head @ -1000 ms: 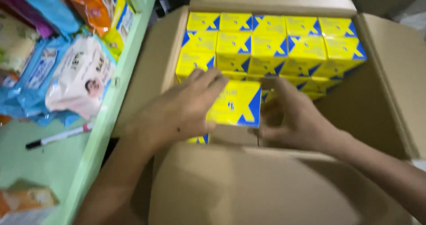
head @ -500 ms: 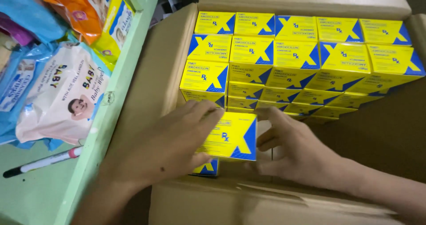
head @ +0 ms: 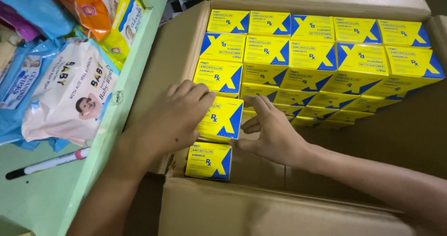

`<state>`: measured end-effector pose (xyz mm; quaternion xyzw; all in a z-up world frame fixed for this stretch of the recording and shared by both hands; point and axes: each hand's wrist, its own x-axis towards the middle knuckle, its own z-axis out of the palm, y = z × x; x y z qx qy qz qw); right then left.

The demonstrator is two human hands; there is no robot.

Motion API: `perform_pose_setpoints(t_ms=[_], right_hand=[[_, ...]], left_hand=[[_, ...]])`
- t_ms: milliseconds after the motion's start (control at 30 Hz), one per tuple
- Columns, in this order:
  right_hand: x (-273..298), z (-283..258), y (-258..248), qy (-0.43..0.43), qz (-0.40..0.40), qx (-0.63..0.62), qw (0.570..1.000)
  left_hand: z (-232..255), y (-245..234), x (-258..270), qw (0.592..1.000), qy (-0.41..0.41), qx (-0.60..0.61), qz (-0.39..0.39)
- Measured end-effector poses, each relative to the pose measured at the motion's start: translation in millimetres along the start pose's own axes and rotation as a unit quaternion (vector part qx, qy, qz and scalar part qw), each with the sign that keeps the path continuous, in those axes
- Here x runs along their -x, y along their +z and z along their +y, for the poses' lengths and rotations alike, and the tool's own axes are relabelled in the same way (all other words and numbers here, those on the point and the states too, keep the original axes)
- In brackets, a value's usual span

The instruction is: The person packs medication blisters into small retail boxes and organizes them into a larger shipping carton.

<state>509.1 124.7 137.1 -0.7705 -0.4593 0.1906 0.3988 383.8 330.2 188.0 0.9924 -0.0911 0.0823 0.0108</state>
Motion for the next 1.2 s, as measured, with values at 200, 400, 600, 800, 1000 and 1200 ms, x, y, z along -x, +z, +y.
perform_pose_setpoints(t_ms=[200,400,600,800,1000,1200], right_hand=[[-10.2,5.9,5.7,0.019,0.012,-0.041,0.999],[-11.5,5.4,10.1,0.027,0.024,-0.072,0.997],[-12.5,6.8,13.3,0.043,0.026,-0.105,0.993],[-12.0,6.3,12.9,0.048,0.028,-0.116,0.992],[-14.1,8.2,17.6,0.083,0.031,-0.089,0.992],[-16.6,21.6,20.8,0.084,-0.004,-0.165,0.983]], left_hand=[[-7.6,3.7,4.8,0.999,-0.015,0.031,0.022],[-5.5,2.0,8.4,0.999,-0.035,0.025,0.011],[-14.5,11.1,5.6,0.999,-0.007,0.016,0.030],[-15.5,14.0,4.2,0.997,-0.054,0.045,-0.018],[-8.4,28.1,-7.6,1.000,-0.003,-0.011,0.021],[-2.8,49.6,-12.0,0.997,-0.042,-0.071,0.000]])
